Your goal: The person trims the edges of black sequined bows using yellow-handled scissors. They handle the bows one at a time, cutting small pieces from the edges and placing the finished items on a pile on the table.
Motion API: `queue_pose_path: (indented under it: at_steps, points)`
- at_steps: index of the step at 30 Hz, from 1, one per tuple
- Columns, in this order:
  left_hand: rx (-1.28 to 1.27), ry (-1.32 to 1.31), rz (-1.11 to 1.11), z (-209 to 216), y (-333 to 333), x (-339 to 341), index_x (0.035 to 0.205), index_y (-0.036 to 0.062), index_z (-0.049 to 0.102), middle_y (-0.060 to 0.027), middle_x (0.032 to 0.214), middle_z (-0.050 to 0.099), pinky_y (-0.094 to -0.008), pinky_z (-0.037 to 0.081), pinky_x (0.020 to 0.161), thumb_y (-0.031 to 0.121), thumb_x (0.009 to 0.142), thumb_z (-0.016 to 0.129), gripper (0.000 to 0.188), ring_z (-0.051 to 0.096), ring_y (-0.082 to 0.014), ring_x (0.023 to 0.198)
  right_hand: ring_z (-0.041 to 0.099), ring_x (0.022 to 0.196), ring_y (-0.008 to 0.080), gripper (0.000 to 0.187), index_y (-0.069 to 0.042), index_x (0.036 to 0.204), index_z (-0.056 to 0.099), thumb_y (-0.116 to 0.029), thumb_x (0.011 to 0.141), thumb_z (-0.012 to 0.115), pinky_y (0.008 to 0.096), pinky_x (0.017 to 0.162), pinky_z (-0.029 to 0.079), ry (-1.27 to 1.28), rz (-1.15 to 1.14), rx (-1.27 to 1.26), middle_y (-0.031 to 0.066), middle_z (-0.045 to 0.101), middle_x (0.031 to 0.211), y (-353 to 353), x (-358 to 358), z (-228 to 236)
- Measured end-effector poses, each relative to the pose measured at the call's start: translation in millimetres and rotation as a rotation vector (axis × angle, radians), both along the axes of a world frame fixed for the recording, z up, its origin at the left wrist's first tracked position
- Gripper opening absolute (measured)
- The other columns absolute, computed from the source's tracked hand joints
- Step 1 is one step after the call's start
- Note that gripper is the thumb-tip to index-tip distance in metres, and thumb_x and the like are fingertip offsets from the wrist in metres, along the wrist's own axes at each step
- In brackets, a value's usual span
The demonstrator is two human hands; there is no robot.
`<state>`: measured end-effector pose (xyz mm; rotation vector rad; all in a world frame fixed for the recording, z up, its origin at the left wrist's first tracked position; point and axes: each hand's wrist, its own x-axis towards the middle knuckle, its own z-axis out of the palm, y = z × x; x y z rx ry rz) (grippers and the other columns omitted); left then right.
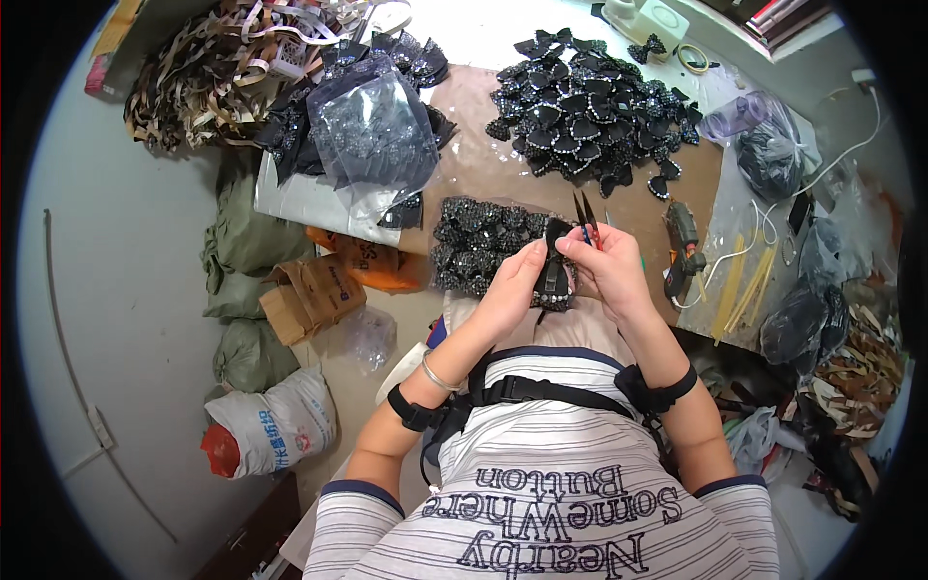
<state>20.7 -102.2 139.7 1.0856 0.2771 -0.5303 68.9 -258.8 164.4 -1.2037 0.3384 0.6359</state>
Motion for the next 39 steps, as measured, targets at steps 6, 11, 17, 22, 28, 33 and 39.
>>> queue_pose_path:
  at_steps: [6,11,17,22,28,33,39]
  points:
    - [0.063,-0.077,-0.030,2.5,1.0,2.2,0.115,0.0014,0.052,-0.0028,0.096,0.062,-0.0240,0.049,0.076,0.030,0.103,0.032,0.038,0.059,-0.0078,0.085,0.052,0.056,0.0021,0.014,0.001,0.087,0.062,-0.012,0.085,0.067,0.0173,0.049,0.038,-0.241,0.023,-0.233,-0.0007,0.062,0.069,2.4,-2.4,8.2]
    - [0.027,-0.093,-0.042,17.7,8.7,-0.2,0.112,-0.0005,0.053,-0.0064,0.088,0.064,-0.0251,0.050,0.076,0.032,0.104,0.027,0.043,0.060,-0.0108,0.084,0.060,0.059,0.0117,0.029,0.000,0.089,0.064,-0.029,0.089,0.061,0.0299,0.056,0.045,-0.470,0.392,-0.615,0.0074,0.063,0.066,-29.4,-4.4,37.5]
    - [0.211,-0.283,-0.002,19.4,0.8,1.6,0.106,0.0006,0.055,-0.0063,0.084,0.066,-0.0251,0.051,0.069,0.034,0.104,0.028,0.043,0.062,-0.0102,0.075,0.063,0.061,0.0297,0.032,-0.003,0.088,0.066,-0.035,0.085,0.064,0.0365,0.058,0.047,-0.524,0.588,-0.822,0.0141,0.063,0.066,-33.1,-4.9,54.8]
    - [0.166,-0.215,-0.004,22.8,1.2,0.4,0.108,0.0009,0.055,-0.0067,0.086,0.066,-0.0246,0.051,0.071,0.034,0.103,0.028,0.043,0.062,-0.0102,0.077,0.061,0.057,0.0270,0.028,-0.004,0.087,0.067,-0.031,0.083,0.065,0.0350,0.055,0.046,-0.613,0.603,-0.784,0.0133,0.062,0.064,-32.3,-3.2,53.1]
    - [-0.033,-0.072,-0.004,24.7,6.1,0.0,0.112,-0.0006,0.054,-0.0103,0.091,0.066,-0.0271,0.052,0.077,0.032,0.103,0.028,0.043,0.064,-0.0142,0.083,0.059,0.054,0.0242,0.024,-0.004,0.086,0.067,-0.028,0.083,0.066,0.0330,0.053,0.045,-0.619,0.551,-0.713,0.0113,0.061,0.063,-33.1,-5.2,42.7]
    - [-0.009,-0.056,0.061,25.6,0.6,-0.1,0.111,0.0008,0.055,-0.0083,0.088,0.066,-0.0248,0.052,0.071,0.032,0.103,0.028,0.043,0.063,-0.0110,0.078,0.061,0.056,0.0270,0.024,-0.004,0.085,0.067,-0.028,0.082,0.067,0.0336,0.054,0.046,-0.689,0.513,-0.748,0.0122,0.062,0.064,-28.6,-6.9,42.8]
    - [0.025,-0.055,-0.027,32.7,4.3,4.3,0.109,-0.0032,0.056,-0.0112,0.089,0.066,-0.0285,0.052,0.075,0.027,0.103,0.029,0.041,0.064,-0.0159,0.079,0.062,0.057,0.0288,0.024,-0.004,0.084,0.066,-0.028,0.082,0.067,0.0345,0.054,0.046,-0.701,0.571,-0.747,0.0131,0.061,0.062,-30.8,0.0,46.1]
